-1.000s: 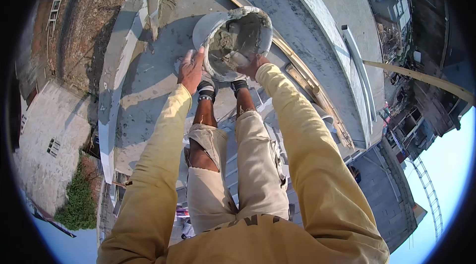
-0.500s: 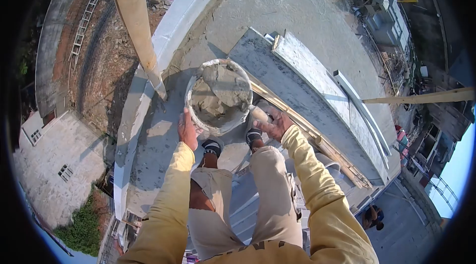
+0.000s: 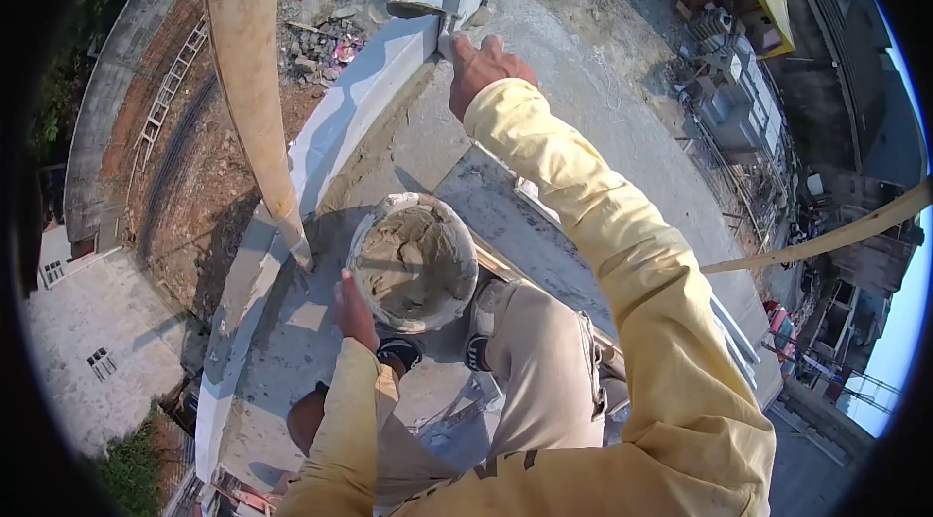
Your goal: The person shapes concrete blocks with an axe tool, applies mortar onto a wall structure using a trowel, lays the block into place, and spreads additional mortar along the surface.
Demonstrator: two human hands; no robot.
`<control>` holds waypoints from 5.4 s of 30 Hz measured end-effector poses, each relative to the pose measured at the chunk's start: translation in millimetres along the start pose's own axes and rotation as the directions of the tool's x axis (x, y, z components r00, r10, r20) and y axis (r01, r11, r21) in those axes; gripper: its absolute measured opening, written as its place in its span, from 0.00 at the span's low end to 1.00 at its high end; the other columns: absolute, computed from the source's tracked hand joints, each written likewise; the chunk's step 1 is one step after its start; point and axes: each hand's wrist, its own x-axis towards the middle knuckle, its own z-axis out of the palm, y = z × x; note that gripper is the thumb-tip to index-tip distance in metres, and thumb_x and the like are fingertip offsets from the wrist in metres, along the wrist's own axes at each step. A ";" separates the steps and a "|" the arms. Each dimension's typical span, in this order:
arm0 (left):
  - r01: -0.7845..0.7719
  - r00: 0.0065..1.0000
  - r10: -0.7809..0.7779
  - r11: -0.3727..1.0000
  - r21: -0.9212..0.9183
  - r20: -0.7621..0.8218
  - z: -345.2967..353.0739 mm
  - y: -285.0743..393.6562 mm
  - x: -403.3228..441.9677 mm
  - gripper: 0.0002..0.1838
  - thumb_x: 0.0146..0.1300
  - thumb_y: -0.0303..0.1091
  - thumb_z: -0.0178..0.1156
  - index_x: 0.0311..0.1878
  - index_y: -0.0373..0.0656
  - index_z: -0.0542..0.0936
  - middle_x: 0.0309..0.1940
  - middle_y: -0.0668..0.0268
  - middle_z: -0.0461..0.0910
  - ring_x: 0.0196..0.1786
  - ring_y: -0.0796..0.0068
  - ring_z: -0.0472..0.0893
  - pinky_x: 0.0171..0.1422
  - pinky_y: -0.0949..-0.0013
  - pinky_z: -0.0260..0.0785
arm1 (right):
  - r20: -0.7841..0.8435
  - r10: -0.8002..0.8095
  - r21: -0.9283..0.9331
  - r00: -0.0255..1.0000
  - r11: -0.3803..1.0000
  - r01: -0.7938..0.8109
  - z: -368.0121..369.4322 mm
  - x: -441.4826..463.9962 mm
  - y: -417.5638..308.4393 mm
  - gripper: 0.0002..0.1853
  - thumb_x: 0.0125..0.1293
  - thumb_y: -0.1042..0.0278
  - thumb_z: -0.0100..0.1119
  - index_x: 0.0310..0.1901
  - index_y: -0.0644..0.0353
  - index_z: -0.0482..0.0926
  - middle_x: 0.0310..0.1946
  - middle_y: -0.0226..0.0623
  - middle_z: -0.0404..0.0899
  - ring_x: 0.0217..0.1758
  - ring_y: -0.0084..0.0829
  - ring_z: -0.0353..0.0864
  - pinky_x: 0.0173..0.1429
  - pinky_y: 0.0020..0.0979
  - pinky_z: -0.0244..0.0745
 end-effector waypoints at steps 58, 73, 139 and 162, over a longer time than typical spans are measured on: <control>-0.178 0.891 0.241 0.965 0.191 -0.385 26.2 10.1 61.0 0.29 0.66 0.54 0.48 0.38 0.30 0.78 0.39 0.38 0.77 0.45 0.39 0.75 0.50 0.52 0.64 | 0.043 -0.259 0.336 0.965 0.913 0.230 139.0 -27.2 3.0 0.29 0.59 0.66 0.53 0.64 0.48 0.64 0.59 0.54 0.62 0.53 0.57 0.75 0.58 0.47 0.72; -0.375 0.830 0.519 0.791 0.484 -0.206 32.9 7.0 86.5 0.24 0.69 0.48 0.44 0.45 0.35 0.78 0.43 0.39 0.77 0.48 0.41 0.76 0.54 0.52 0.66 | 0.652 -0.469 0.549 0.595 0.834 0.055 4.0 -56.1 56.1 0.27 0.54 0.62 0.67 0.55 0.65 0.75 0.25 0.32 0.77 0.18 0.19 0.73 0.21 0.23 0.70; -0.242 0.892 0.392 0.835 0.495 -0.225 41.1 -31.9 137.3 0.33 0.66 0.57 0.45 0.52 0.31 0.77 0.52 0.42 0.75 0.58 0.46 0.73 0.64 0.57 0.63 | -0.157 -0.409 0.208 0.899 0.876 0.435 105.3 1.5 51.7 0.27 0.54 0.63 0.65 0.59 0.42 0.73 0.49 0.39 0.73 0.52 0.45 0.77 0.56 0.41 0.74; -0.132 0.930 0.291 0.834 0.535 -0.224 38.9 11.8 115.0 0.21 0.69 0.48 0.42 0.57 0.51 0.75 0.50 0.42 0.76 0.55 0.45 0.76 0.61 0.56 0.67 | 0.849 -0.381 -0.086 0.367 0.585 0.807 166.5 -89.9 -59.9 0.16 0.60 0.55 0.55 0.48 0.45 0.80 0.41 0.34 0.82 0.50 0.41 0.80 0.51 0.45 0.77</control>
